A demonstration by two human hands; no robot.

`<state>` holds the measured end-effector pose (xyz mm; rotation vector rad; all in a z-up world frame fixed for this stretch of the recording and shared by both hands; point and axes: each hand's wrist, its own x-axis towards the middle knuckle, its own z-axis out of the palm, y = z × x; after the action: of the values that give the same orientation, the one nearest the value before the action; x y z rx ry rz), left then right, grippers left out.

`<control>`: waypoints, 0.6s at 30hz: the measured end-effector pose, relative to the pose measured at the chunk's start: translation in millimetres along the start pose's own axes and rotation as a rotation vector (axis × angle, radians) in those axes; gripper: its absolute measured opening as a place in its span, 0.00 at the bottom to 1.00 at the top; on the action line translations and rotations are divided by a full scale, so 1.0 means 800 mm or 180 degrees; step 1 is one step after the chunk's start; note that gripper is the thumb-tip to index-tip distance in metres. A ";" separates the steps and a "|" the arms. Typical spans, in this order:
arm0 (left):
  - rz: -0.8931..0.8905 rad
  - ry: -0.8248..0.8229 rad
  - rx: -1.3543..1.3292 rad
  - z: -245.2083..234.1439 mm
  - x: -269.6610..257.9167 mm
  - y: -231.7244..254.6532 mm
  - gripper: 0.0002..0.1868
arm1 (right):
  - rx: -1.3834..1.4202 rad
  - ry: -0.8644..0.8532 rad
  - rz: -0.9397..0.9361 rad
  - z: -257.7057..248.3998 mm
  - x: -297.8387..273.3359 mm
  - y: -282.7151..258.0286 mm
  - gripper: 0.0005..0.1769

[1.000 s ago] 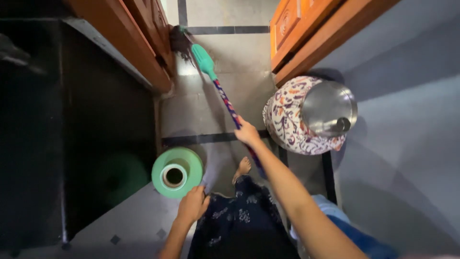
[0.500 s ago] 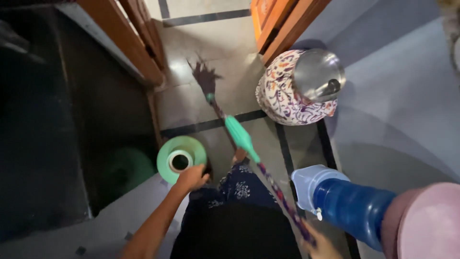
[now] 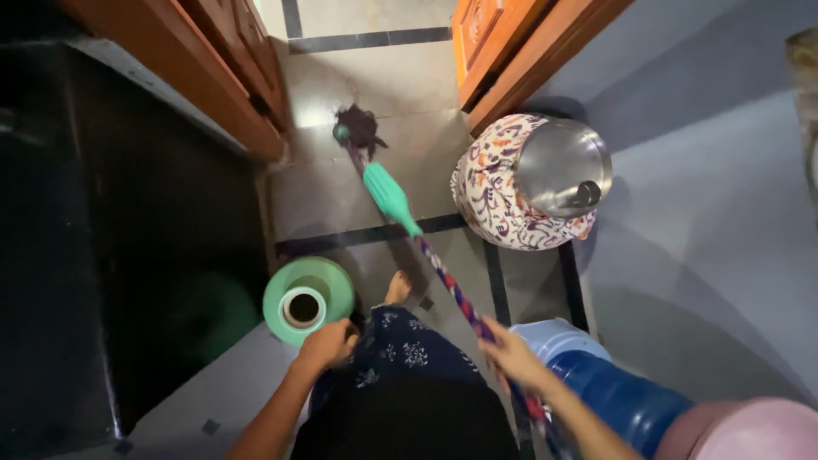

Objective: The person is mopping the tiled floor using a bucket and a mop.

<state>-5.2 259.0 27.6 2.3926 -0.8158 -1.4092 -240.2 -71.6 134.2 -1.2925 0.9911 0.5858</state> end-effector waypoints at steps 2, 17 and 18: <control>-0.0163 0.0026 -0.0112 -0.010 -0.007 0.001 0.19 | 0.0043 -0.0218 -0.0118 -0.017 0.060 -0.064 0.37; -0.0147 0.0431 -0.0351 0.051 -0.027 -0.059 0.23 | -0.1873 0.0775 -0.1700 0.035 0.373 -0.100 0.24; -0.0121 0.0492 -0.0375 0.038 -0.027 -0.047 0.22 | -0.1868 0.0744 -0.1671 0.044 0.346 -0.068 0.26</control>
<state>-27.1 304.6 10.1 2.4022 -0.6341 -1.2306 -50.2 -94.4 -76.5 -2.0952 0.6305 0.3231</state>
